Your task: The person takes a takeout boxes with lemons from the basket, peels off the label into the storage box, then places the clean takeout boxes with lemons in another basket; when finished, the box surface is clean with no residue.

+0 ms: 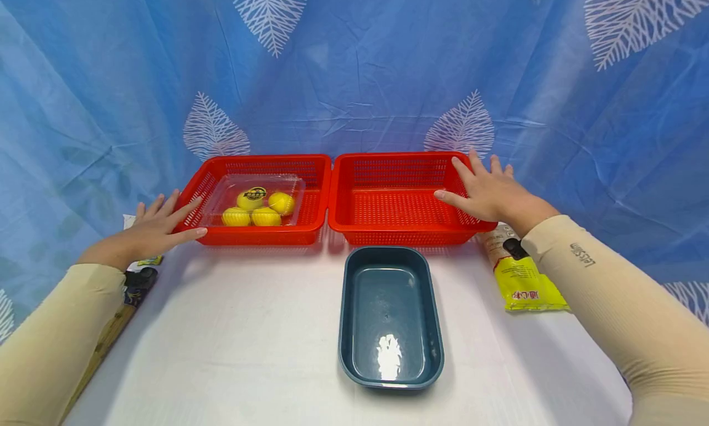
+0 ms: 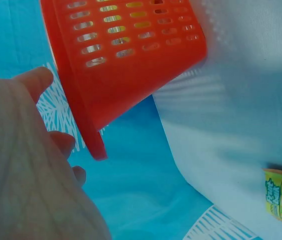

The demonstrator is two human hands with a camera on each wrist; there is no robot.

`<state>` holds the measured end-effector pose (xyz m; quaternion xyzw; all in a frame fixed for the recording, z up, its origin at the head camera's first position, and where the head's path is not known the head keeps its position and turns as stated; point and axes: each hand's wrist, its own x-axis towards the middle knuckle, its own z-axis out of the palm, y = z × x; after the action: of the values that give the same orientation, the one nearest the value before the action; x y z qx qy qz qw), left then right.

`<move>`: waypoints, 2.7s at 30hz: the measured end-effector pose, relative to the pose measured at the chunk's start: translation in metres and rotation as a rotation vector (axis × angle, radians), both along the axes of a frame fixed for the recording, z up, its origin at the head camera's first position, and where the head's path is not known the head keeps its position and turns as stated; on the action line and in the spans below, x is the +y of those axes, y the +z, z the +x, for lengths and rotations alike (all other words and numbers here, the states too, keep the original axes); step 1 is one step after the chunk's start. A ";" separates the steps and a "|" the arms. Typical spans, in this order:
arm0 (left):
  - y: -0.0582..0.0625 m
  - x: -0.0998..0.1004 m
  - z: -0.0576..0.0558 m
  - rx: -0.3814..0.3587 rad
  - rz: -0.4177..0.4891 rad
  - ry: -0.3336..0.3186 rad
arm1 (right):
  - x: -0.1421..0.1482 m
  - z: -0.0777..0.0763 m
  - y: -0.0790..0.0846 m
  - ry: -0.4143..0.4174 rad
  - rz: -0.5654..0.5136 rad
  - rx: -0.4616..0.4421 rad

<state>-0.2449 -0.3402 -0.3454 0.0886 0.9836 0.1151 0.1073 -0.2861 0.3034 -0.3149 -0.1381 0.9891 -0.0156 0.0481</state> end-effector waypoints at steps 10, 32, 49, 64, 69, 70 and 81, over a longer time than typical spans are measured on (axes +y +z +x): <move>-0.007 -0.002 -0.002 -0.013 0.012 0.005 | -0.003 -0.001 -0.003 0.005 -0.001 -0.011; -0.004 -0.007 0.001 0.049 0.032 0.071 | -0.010 -0.003 -0.004 0.024 -0.040 -0.015; -0.030 -0.010 0.002 0.116 0.352 0.241 | -0.053 -0.019 -0.013 0.081 -0.037 -0.027; -0.054 0.003 -0.004 0.115 0.824 0.502 | -0.109 -0.032 -0.020 0.131 -0.079 -0.052; -0.059 0.005 -0.005 0.145 0.897 0.547 | -0.134 -0.035 -0.021 0.158 -0.101 -0.040; -0.060 0.005 -0.005 0.147 0.908 0.550 | -0.139 -0.036 -0.021 0.161 -0.109 -0.039; -0.061 0.015 -0.006 0.136 1.186 0.606 | -0.188 -0.046 -0.015 0.167 -0.200 -0.112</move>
<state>-0.2514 -0.3255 -0.4064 -0.1407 0.7396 0.6556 -0.0587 -0.3323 0.1158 -0.3304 -0.2231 0.9634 -0.1176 0.0904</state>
